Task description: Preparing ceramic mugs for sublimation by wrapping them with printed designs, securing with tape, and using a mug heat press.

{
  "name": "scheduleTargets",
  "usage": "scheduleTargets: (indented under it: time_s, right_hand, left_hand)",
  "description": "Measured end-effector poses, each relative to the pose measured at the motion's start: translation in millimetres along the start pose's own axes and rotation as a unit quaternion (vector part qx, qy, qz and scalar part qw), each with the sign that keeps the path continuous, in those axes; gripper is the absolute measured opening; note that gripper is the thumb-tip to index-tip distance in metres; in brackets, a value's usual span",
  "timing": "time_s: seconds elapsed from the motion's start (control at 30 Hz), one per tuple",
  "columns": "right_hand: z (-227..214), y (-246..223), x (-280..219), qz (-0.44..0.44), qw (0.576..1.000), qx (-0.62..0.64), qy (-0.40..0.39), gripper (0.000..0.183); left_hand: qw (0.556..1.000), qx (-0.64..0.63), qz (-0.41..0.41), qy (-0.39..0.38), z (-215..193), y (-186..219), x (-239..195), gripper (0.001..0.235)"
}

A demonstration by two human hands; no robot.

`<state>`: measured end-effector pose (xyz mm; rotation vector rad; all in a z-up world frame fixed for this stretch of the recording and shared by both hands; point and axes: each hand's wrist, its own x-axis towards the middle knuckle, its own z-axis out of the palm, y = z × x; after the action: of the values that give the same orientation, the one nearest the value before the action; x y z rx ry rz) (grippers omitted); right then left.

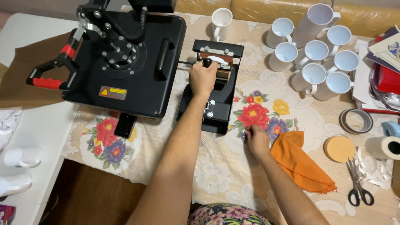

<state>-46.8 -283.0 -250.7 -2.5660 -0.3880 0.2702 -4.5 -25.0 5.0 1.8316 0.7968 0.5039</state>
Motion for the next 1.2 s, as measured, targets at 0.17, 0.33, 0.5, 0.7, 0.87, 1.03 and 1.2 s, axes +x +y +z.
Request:
scheduleTargets:
  time_s: [0.17, 0.33, 0.5, 0.7, 0.87, 1.03, 1.2]
  right_hand:
    - [-6.9, -0.7, 0.5, -0.011, 1.000, -0.013, 0.004, 0.011]
    - [-25.0, 15.1, -4.5, 0.014, 0.993, 0.036, 0.112, 0.007]
    - [-40.5, 21.8, -19.0, -0.006, 0.987, 0.006, 0.158, 0.012]
    - [-42.8, 21.1, -14.7, 0.037, 0.995, 0.009, 0.090, 0.018]
    - [-33.0, 32.3, -1.4, 0.061, 0.996, 0.002, 0.066, 0.016]
    - [-26.1, 48.7, 5.9, 0.064, 0.997, -0.025, 0.034, 0.019]
    - [-30.0, 73.5, 11.1, 0.096, 0.929, 0.312, 0.173, 0.010]
  left_hand:
    - [1.000, -0.003, 0.002, 0.002, 1.2, -2.8, 1.3, 0.033]
    - [1.000, -0.002, 0.008, 0.003, 1.4, 0.0, 1.4, 0.035]
    - [1.000, -0.005, 0.009, 0.009, 3.2, -3.8, 4.3, 0.033]
    - [1.000, -0.008, 0.006, 0.012, 5.9, -7.7, 6.4, 0.032]
    - [1.000, -0.005, 0.004, 0.016, 10.1, -14.0, 11.9, 0.032]
    - [1.000, -0.002, 0.000, 0.019, 12.9, -18.1, 13.1, 0.032]
    - [1.000, -0.005, 0.004, 0.019, 10.5, -13.3, 10.8, 0.030]
